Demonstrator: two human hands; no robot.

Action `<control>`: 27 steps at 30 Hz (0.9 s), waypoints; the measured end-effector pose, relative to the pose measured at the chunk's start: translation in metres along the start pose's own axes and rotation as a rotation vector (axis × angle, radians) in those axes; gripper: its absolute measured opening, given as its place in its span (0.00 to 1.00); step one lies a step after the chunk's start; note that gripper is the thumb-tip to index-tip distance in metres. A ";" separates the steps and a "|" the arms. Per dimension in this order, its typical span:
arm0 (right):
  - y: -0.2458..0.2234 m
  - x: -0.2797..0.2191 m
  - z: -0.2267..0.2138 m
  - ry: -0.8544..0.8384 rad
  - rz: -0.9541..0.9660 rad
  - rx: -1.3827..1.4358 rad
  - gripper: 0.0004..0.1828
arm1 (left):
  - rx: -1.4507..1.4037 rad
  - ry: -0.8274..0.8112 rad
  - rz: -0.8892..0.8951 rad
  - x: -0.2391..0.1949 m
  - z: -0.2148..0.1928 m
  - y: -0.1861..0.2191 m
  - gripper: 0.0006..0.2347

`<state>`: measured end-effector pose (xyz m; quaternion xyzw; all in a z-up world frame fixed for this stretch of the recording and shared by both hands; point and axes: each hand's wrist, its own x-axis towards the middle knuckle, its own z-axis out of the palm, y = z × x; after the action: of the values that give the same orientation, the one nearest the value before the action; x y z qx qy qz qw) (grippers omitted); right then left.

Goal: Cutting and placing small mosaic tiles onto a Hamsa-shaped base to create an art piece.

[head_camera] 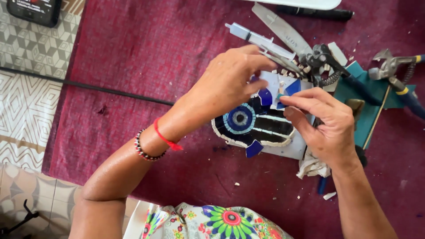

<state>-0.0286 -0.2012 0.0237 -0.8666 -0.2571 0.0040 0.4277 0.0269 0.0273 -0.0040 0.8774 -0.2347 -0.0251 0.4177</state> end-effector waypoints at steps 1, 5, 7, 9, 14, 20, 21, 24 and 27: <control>-0.001 0.000 0.001 -0.001 0.005 0.001 0.09 | -0.003 -0.004 -0.002 -0.001 -0.005 0.005 0.12; 0.002 -0.012 0.008 0.007 0.112 0.067 0.10 | -0.400 -0.207 0.057 -0.005 -0.005 0.020 0.13; 0.004 -0.014 0.009 0.035 0.208 0.121 0.14 | -0.427 -0.243 0.023 -0.006 0.001 0.022 0.12; 0.001 -0.012 0.005 -0.014 0.128 0.059 0.07 | -0.349 -0.190 0.025 -0.007 0.006 0.022 0.12; -0.007 -0.003 -0.002 -0.119 0.010 0.021 0.11 | -0.383 -0.268 -0.013 -0.008 -0.004 0.026 0.14; -0.003 -0.007 0.001 -0.182 -0.152 -0.084 0.10 | -0.406 -0.416 -0.021 -0.013 0.001 0.019 0.17; -0.003 -0.007 0.002 -0.181 -0.185 -0.120 0.09 | -0.417 -0.418 -0.024 -0.015 0.002 0.017 0.18; 0.001 -0.013 0.010 -0.148 -0.209 -0.133 0.11 | -0.443 -0.397 -0.047 -0.025 -0.011 0.022 0.20; -0.004 -0.019 0.016 -0.108 -0.140 -0.126 0.10 | -0.279 -0.152 0.107 -0.043 -0.011 0.016 0.18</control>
<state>-0.0504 -0.1963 0.0125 -0.8703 -0.3393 0.0044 0.3570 -0.0152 0.0454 0.0086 0.7928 -0.3060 -0.1015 0.5172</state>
